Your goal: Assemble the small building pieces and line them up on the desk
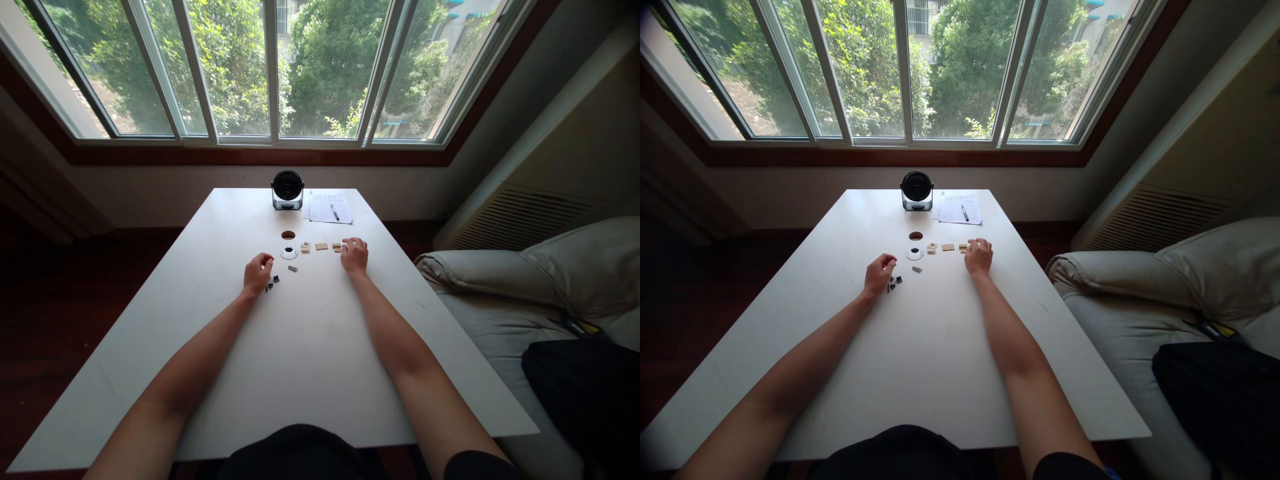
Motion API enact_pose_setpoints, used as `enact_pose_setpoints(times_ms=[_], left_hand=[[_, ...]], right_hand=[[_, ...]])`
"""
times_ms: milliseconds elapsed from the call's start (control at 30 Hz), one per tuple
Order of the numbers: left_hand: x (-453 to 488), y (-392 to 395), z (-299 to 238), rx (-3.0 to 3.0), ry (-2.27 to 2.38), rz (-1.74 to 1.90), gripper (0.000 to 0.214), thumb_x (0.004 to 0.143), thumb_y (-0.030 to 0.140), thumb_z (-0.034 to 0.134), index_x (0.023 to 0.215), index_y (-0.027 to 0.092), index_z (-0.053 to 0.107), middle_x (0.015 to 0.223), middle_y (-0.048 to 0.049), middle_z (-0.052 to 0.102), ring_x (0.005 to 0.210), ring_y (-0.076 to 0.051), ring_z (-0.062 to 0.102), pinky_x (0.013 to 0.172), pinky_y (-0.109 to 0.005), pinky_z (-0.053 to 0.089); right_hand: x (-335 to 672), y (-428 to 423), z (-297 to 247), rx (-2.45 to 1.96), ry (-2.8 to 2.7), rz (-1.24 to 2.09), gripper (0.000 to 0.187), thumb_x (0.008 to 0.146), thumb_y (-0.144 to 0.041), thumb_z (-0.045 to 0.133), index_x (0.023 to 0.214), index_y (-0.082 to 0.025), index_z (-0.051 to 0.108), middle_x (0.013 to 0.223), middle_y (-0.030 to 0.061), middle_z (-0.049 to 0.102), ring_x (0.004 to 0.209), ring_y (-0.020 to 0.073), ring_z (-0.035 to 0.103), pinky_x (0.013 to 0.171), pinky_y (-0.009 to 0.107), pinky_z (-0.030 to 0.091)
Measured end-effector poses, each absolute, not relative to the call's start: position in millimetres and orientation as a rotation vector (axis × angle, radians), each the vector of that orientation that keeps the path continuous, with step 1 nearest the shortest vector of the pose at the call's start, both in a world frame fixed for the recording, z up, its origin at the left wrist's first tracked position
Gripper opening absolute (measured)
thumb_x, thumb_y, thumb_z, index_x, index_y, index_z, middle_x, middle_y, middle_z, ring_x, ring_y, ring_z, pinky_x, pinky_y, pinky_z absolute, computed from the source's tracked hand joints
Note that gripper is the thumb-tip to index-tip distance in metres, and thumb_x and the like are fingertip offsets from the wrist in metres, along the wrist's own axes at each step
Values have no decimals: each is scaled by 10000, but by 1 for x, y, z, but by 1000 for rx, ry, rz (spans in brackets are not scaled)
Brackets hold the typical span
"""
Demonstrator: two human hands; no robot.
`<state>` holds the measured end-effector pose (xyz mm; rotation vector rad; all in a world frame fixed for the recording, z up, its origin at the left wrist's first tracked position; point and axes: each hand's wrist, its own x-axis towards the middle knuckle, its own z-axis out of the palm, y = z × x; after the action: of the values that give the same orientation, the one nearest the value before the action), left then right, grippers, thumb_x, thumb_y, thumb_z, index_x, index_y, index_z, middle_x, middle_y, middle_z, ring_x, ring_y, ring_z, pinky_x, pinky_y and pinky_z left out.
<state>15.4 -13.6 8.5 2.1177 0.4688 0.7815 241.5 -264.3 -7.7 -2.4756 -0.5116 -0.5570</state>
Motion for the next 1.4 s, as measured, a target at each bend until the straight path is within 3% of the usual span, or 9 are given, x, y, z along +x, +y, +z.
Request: enact_pose_setpoints(times_ms=[200,433,600,800,1167,1400], left_hand=[[16,-16,8,2148,470,763,193,886,349,537,919,231,685,870,-39,722,804,-196,639,735,-318,461],[15,-15,8,2170,476,738,207,893,360,525,933,235,685,882,-42,721,812,-195,637,731,-316,462],[15,-15,9,2168,470,725,208,897,371,523,928,237,678,879,-37,720,806,-191,631,737,-314,459],[15,-16,11,2129,461,734,188,878,371,550,895,238,681,857,-40,717,786,-198,628,724,-319,455],[15,-16,10,2083,478,744,180,869,358,560,890,231,687,851,-39,712,779,-194,632,714,-314,466],[20,-2,3,1755,543,863,205,861,354,536,921,202,660,850,-39,685,808,-174,638,740,-293,503]], right_hand=[[257,-280,-18,-2618,-484,-343,450,957,-171,399,1347,-229,617,1409,123,514,1264,273,456,1072,400,363],[259,-276,-23,-2633,-525,-283,432,974,-194,387,1324,-241,636,1431,99,512,1282,247,475,1102,358,353],[262,-277,-25,-2622,-515,-284,423,976,-196,382,1320,-190,628,1413,109,533,1282,230,482,1104,339,359],[263,-277,-22,-2536,-485,-304,419,950,-175,387,1286,-127,633,1357,141,578,1230,234,528,1070,342,388],[250,-278,-9,-2398,-440,-407,357,913,-188,409,1137,-141,683,1201,134,641,1074,234,576,966,340,437],[212,-248,15,-2274,-768,-485,258,943,-192,459,1031,-159,700,1043,104,682,965,226,599,891,321,449]])
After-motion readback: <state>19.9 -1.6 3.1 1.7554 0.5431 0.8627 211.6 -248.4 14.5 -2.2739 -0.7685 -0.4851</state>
